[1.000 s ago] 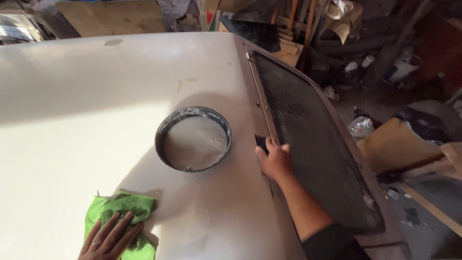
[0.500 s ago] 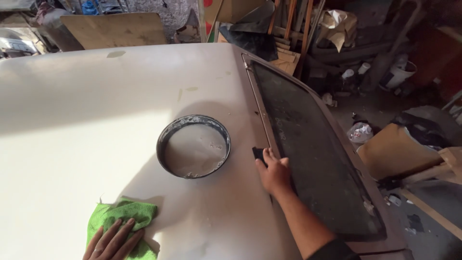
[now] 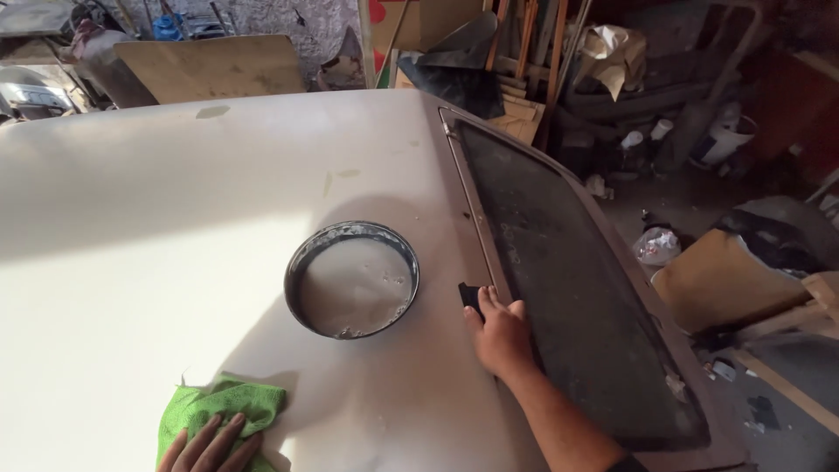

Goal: The person cleans the roof of a white van using a green cloth and a blue sanding block. They repeatedly wipe the surface and dip the sanding block into a metal bowl containing a white liquid.

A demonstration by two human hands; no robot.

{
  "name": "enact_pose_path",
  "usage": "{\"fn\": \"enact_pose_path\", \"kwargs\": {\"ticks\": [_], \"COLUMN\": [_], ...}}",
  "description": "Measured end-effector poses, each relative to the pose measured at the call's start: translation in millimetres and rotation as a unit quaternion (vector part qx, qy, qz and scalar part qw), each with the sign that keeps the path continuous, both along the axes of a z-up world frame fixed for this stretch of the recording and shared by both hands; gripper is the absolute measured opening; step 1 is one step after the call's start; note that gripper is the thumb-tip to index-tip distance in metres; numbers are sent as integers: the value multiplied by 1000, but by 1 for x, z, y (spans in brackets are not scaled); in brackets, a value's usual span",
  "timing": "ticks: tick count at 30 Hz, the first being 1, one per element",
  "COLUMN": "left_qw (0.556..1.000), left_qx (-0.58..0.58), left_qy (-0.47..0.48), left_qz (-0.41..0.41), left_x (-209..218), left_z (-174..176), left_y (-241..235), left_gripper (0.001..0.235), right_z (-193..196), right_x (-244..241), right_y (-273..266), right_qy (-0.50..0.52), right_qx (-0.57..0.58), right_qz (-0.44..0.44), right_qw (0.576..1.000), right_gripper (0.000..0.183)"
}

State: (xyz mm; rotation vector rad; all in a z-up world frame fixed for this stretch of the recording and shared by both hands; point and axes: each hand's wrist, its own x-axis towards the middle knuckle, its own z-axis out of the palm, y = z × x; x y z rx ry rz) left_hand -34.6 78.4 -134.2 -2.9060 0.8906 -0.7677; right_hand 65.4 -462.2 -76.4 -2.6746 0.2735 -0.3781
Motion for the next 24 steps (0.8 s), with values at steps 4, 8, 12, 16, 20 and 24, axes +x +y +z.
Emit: {"fn": "enact_pose_path", "kwargs": {"ticks": [4, 8, 12, 16, 20, 24], "left_qw": [999, 999, 999, 999, 996, 996], "left_qx": [-3, -4, -29, -21, -21, -22], "left_qy": [-30, -36, -8, 45, 83, 81], "left_qz": [-25, -35, -33, -10, -31, -31], "left_x": [-24, -2, -24, -20, -22, -17], "left_z": [21, 31, 42, 55, 57, 58], "left_y": [-3, -12, -18, -16, -15, -15], "left_gripper": [55, 55, 64, 62, 69, 70], "right_z": [12, 24, -5, 64, 97, 103], "right_x": [-1, 4, -2, -18, -26, -18], "right_y": [8, 9, 0, 30, 51, 44], "right_qy": [5, -32, -84, -63, -6, 19], "right_qx": [48, 89, 84, 127, 23, 15], "right_qz": [1, -13, -10, -65, -78, -71], "right_qw": [999, 995, 993, 988, 997, 997], "right_gripper": [50, 43, 43, 52, 81, 75]}}
